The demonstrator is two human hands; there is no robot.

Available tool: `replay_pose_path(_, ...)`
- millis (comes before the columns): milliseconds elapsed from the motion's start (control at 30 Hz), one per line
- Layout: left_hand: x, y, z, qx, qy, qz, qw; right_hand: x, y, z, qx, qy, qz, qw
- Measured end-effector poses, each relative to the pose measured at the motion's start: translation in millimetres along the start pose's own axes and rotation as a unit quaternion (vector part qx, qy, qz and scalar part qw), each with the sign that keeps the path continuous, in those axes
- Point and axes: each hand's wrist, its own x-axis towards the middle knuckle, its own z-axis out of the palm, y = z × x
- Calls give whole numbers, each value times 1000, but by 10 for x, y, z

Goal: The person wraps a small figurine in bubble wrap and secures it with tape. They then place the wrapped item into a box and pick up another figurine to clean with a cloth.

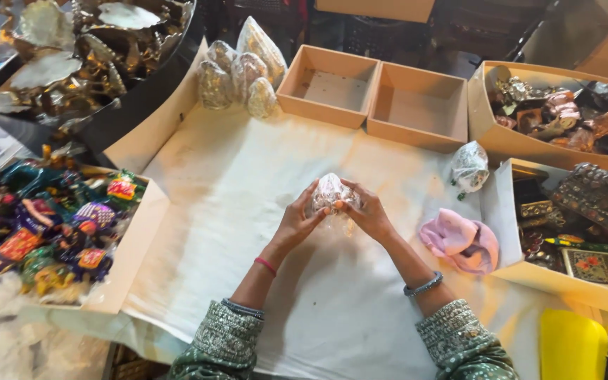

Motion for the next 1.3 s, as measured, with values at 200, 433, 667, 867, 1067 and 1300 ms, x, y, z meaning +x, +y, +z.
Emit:
replay_pose_path(200, -458, 219, -2, 0, 10, 69, 998, -423, -475, 135, -88, -50, -53, 993)
replay_pose_path(433, -527, 255, 67, 76, -26, 118, 990, -729, -393, 97, -96, -33, 40, 994)
replay_pose_path(667, -541, 352, 101, 81, -10, 134, 988, -776, -390, 301, -150, 46, -130, 979)
replay_pose_path(867, -544, 298, 337, 110, 67, 106, 986, -813, -316, 366, -151, 130, -71, 977)
replay_pose_path(1067, -514, 374, 343, -19, 76, -52, 996, -788, -345, 344, -113, 138, -37, 983)
replay_pose_path(1300, -468, 182, 220, -211, 115, -70, 968, -776, -590, 328, -117, 190, -145, 964)
